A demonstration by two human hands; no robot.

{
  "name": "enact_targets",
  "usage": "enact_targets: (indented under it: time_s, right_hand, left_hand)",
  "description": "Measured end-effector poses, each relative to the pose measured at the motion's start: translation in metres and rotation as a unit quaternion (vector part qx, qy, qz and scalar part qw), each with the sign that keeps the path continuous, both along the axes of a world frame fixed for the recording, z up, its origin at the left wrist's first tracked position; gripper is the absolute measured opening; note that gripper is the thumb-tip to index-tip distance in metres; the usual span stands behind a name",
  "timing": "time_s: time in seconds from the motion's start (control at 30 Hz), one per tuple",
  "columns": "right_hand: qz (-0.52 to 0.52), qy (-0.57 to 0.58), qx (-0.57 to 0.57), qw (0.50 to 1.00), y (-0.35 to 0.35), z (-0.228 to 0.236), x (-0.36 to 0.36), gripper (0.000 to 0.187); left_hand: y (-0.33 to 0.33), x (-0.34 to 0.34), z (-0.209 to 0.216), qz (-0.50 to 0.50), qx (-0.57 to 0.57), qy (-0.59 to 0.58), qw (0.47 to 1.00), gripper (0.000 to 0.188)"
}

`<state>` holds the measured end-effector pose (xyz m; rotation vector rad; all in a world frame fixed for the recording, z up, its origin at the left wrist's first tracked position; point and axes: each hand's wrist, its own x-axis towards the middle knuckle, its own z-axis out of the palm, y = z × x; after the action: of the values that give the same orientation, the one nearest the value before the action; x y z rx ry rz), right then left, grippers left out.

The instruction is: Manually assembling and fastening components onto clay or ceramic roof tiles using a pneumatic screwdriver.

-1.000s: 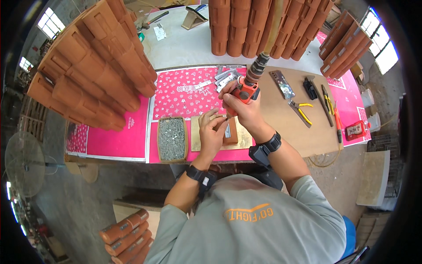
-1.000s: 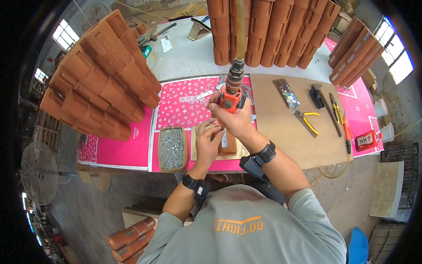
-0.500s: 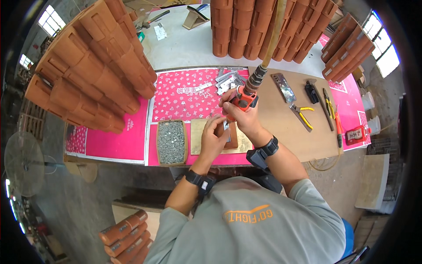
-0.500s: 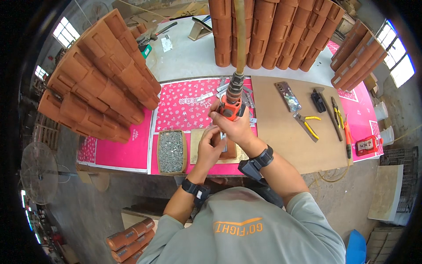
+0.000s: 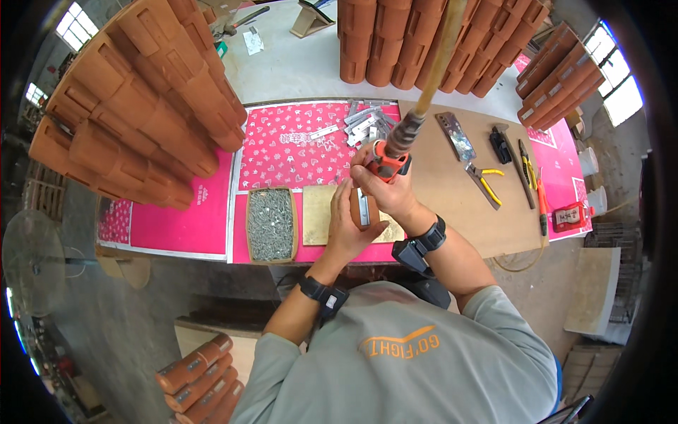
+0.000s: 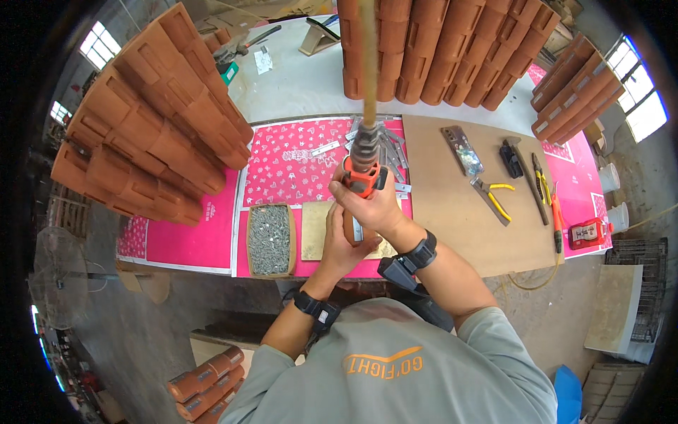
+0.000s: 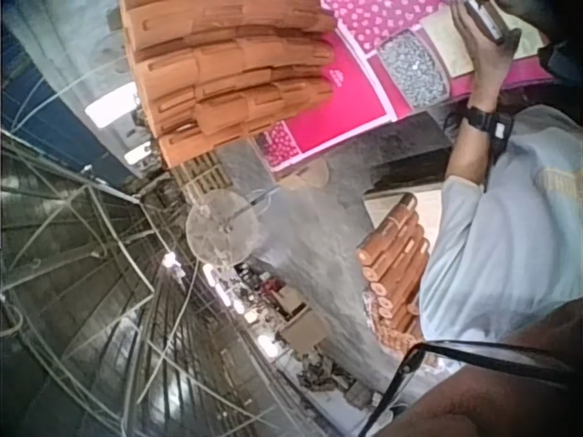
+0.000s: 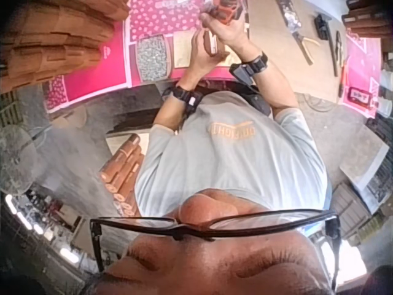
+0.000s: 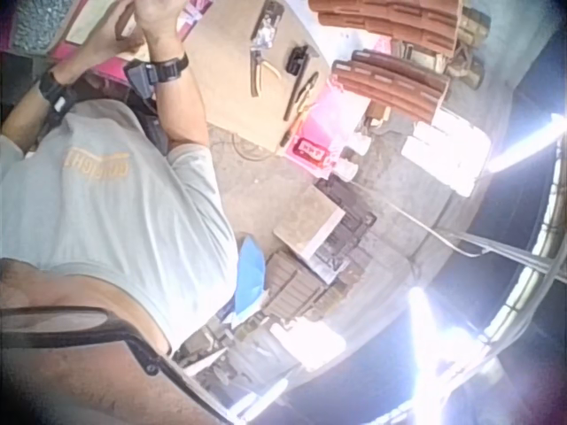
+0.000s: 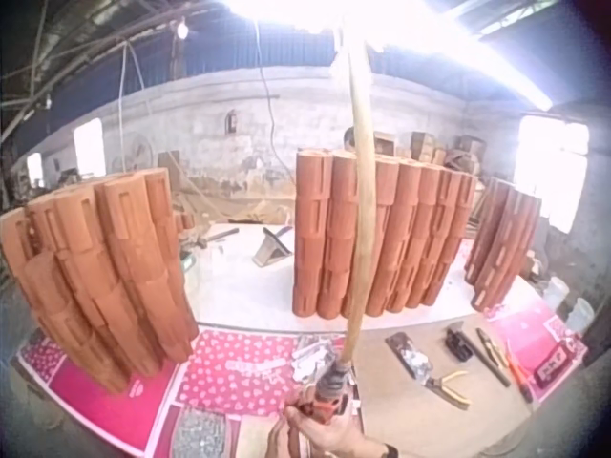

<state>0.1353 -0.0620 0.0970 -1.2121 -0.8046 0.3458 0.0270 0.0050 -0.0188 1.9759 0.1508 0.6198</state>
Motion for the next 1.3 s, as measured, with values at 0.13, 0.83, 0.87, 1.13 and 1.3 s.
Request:
enact_targets:
  time_s: [0.13, 0.83, 0.87, 1.13, 1.3]
  right_hand:
    - [-0.020, -0.023, -0.055, 0.998, 0.001, -0.006, 0.005, 0.013]
    - [-0.005, 0.023, -0.073, 0.997, -0.055, 0.021, 0.012, 0.020]
    - [-0.011, 0.021, -0.070, 0.997, -0.059, 0.019, 0.014, 0.020]
    - [0.007, 0.004, -0.129, 0.992, -0.086, -0.017, 0.020, 0.020]
    - [-0.013, 0.022, -0.097, 0.995, -0.093, -0.024, 0.017, 0.014]
  left_hand:
    - [-0.001, 0.004, 0.002, 0.000, -0.001, -0.009, 1.000, 0.111]
    - [0.004, 0.001, 0.079, -0.072, 0.303, 0.152, 0.938, 0.097]
    - [0.005, 0.004, 0.080, -0.077, 0.307, 0.149, 0.937, 0.097]
    - [0.028, 0.003, 0.068, -0.144, 0.100, 0.140, 0.975, 0.100]
    - [0.053, -0.010, 0.036, -0.151, -0.017, 0.172, 0.973, 0.106]
